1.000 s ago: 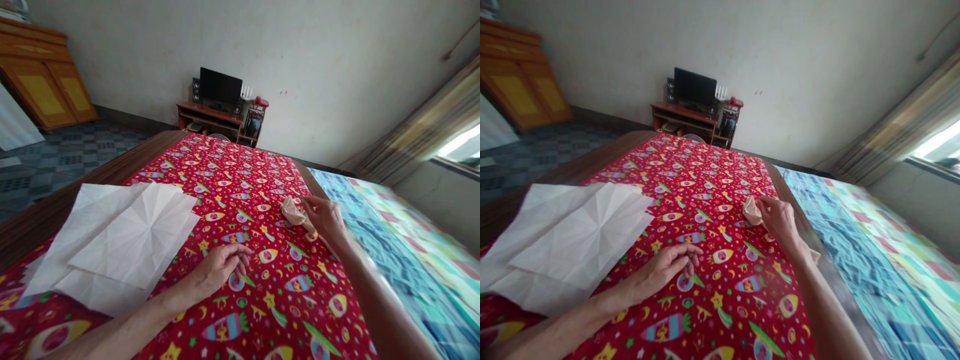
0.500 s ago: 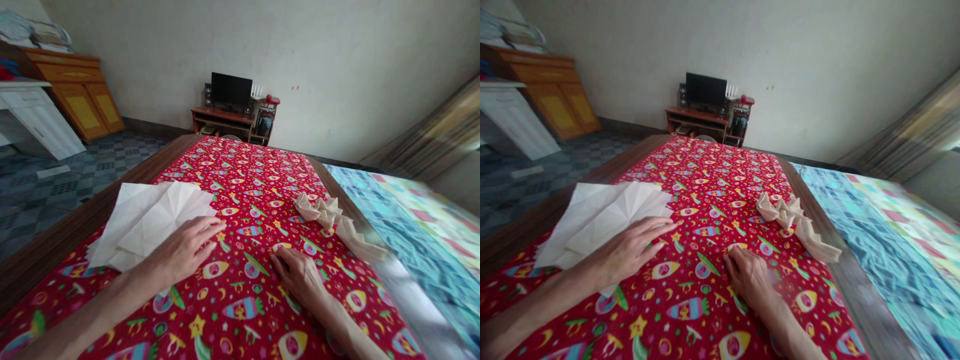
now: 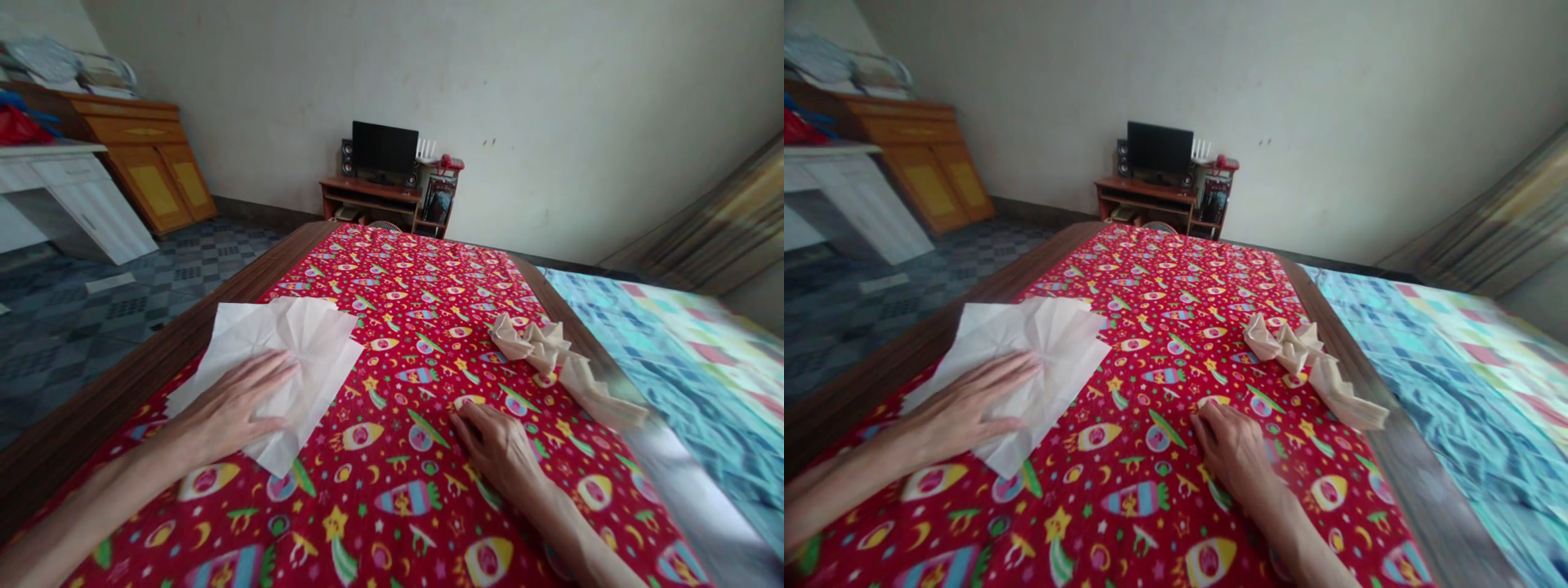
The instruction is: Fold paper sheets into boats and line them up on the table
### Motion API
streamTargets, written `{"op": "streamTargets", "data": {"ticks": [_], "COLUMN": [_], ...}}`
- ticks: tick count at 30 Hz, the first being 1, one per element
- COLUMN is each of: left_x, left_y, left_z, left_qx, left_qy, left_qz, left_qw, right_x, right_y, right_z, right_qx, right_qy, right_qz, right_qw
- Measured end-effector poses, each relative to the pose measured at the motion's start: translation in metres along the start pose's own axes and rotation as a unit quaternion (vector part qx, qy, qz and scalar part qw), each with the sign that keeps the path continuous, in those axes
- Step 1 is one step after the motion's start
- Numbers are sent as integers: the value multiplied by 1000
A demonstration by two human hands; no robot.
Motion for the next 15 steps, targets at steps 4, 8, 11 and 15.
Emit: {"op": "streamTargets", "data": {"ticks": [4, 8, 11, 15], "left_x": [-1, 0, 6, 8], "left_y": [-7, -6, 1, 12], "left_z": [-3, -3, -3, -2], "left_qx": [16, -4, -9, -3], "left_qy": [29, -8, -40, -66], "left_qz": [7, -9, -28, -44], "left_qw": [999, 1000, 999, 997], "right_x": [-1, -1, -1, 0], "right_y": [0, 1, 1, 0], "right_z": [0, 0, 1, 1], "right_qx": [-3, -7, -5, -2], "right_qy": [-2, -5, -3, -1], "right_qz": [1, 1, -1, -6], "right_qw": [1000, 1000, 1000, 1000]}}
Point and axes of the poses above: each hand's wrist, its own z-axis towards the middle knuckle, its own x-axis out of the palm, y = z × x, the point moved 5 cm from there along z, towards the middle knuckle, and after that the axes turned 14 degrees about z, right-handed, at the moved point
